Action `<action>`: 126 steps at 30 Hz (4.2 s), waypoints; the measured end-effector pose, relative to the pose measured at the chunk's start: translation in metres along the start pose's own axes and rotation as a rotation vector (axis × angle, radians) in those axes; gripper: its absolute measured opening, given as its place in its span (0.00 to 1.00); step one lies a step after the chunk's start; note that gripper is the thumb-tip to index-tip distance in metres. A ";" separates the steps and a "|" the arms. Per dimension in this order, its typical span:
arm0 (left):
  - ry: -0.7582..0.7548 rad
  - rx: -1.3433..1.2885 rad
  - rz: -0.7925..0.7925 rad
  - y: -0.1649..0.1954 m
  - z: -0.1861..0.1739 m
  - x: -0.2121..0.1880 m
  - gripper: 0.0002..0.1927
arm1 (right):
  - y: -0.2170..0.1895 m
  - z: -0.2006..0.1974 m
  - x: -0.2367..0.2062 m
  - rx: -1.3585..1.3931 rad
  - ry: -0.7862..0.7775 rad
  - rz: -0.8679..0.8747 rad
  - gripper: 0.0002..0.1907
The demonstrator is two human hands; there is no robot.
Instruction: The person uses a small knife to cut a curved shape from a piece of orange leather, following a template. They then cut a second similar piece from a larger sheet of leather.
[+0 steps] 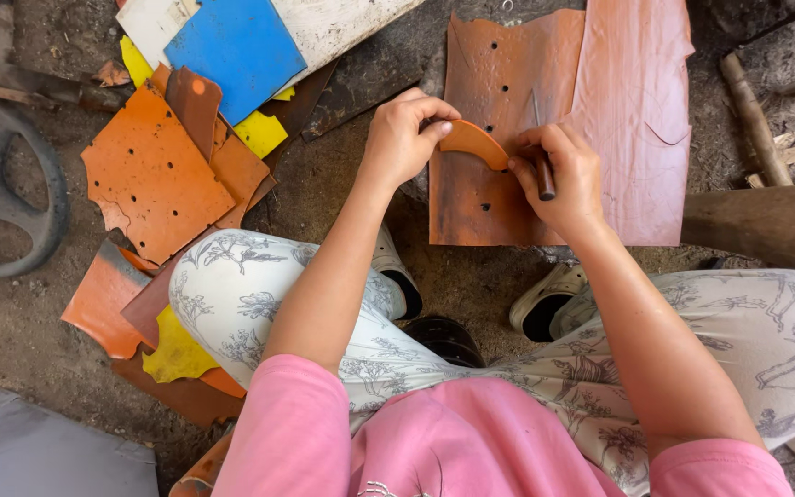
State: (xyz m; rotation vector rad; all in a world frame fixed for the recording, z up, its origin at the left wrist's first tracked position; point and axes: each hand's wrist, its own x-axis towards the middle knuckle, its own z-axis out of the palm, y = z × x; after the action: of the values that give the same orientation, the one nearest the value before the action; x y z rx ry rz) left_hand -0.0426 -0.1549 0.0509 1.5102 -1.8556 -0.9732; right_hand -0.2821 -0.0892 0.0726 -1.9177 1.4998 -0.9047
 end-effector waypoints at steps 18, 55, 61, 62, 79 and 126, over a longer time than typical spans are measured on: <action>-0.031 0.021 0.029 -0.015 -0.010 -0.021 0.07 | 0.009 0.018 0.002 -0.027 0.045 -0.103 0.08; 0.343 0.195 -0.127 -0.023 -0.034 -0.046 0.11 | 0.037 -0.046 -0.008 0.125 0.233 0.089 0.04; 0.177 0.137 0.030 -0.006 -0.008 -0.061 0.22 | 0.030 -0.014 -0.027 -0.025 0.141 -0.075 0.06; 0.163 0.141 0.021 -0.006 -0.007 -0.060 0.22 | 0.028 -0.008 -0.027 -0.042 0.113 -0.080 0.07; 0.204 0.286 0.048 -0.013 0.019 -0.048 0.17 | 0.004 0.006 -0.028 -0.102 -0.050 -0.210 0.23; 0.020 -0.580 -0.101 0.007 0.012 -0.010 0.18 | 0.027 -0.011 0.008 0.740 0.078 0.197 0.18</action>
State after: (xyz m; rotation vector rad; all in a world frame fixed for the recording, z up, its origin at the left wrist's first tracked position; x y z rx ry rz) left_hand -0.0537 -0.1422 0.0499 1.2499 -1.3239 -1.3882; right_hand -0.3060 -0.1031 0.0605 -1.1913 1.1354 -1.2310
